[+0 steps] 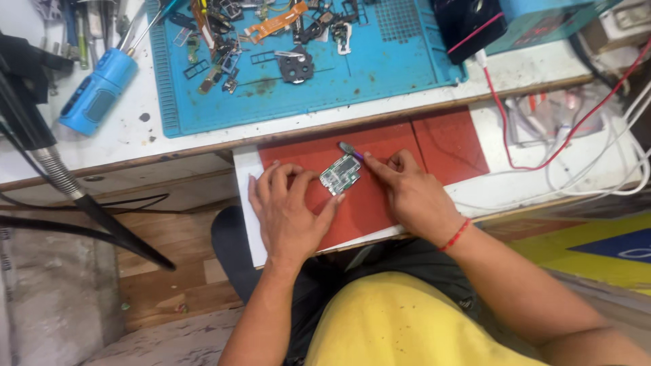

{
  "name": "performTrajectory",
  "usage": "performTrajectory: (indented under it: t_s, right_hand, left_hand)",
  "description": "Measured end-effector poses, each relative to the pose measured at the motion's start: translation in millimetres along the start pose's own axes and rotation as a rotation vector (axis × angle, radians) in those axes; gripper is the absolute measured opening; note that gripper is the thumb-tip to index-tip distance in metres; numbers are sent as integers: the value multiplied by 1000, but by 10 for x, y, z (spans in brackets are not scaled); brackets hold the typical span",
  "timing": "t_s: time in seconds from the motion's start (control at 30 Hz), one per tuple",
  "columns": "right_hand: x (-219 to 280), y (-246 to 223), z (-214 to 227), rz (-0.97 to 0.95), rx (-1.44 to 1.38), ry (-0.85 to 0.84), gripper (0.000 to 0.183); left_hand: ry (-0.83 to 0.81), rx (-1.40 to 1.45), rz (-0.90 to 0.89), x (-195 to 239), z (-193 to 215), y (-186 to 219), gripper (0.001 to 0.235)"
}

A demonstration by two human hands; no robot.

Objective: The person cleans a small circuit board by scrubbing it with a toothbrush and then using a hot air gun to blow away debris. The person holds the board steady with one hand while performing the cleaning actions with the other.

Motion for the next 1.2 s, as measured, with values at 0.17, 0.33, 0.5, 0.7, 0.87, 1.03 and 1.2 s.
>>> performTrajectory:
  t_s: [0.17,0.33,0.5,0.7,0.87,1.03,1.2]
  right_hand:
    - [140,-120,-19,134,-86,-49,64]
    - [196,-185,-52,184,-7,-59,62]
    - [64,-22,17,176,-104,102,53]
    - [160,-156,50,162,-91,9,57]
    - [206,-208,46,203,-73,-25,61]
    - [139,-164,7,156,-21,-71,62]
    - [111,-158,56,165,-74,28,65]
  left_hand:
    - [-35,-4,36,-21,-6,44,51]
    - [-71,-31,59,-153,-84,29,59]
    - [-82,-3,41,-82,-180,-47,56]
    - [-76,-5,35,-120,-167,-42,56]
    - [-88,-27,26,-126,-149,-51,52]
    - [-52,-1,28,-123,-115,-32,53]
    - [-52,17,38,-126,-54,7,53]
Point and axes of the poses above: each hand's wrist, its own x-axis away from the middle knuckle, its own z-axis out of the back of the hand, y = z × x, the point moved 5 cm from there along -x, towards the middle knuckle, and after that the axes turned 11 degrees about -z, right-handed, at the moved point
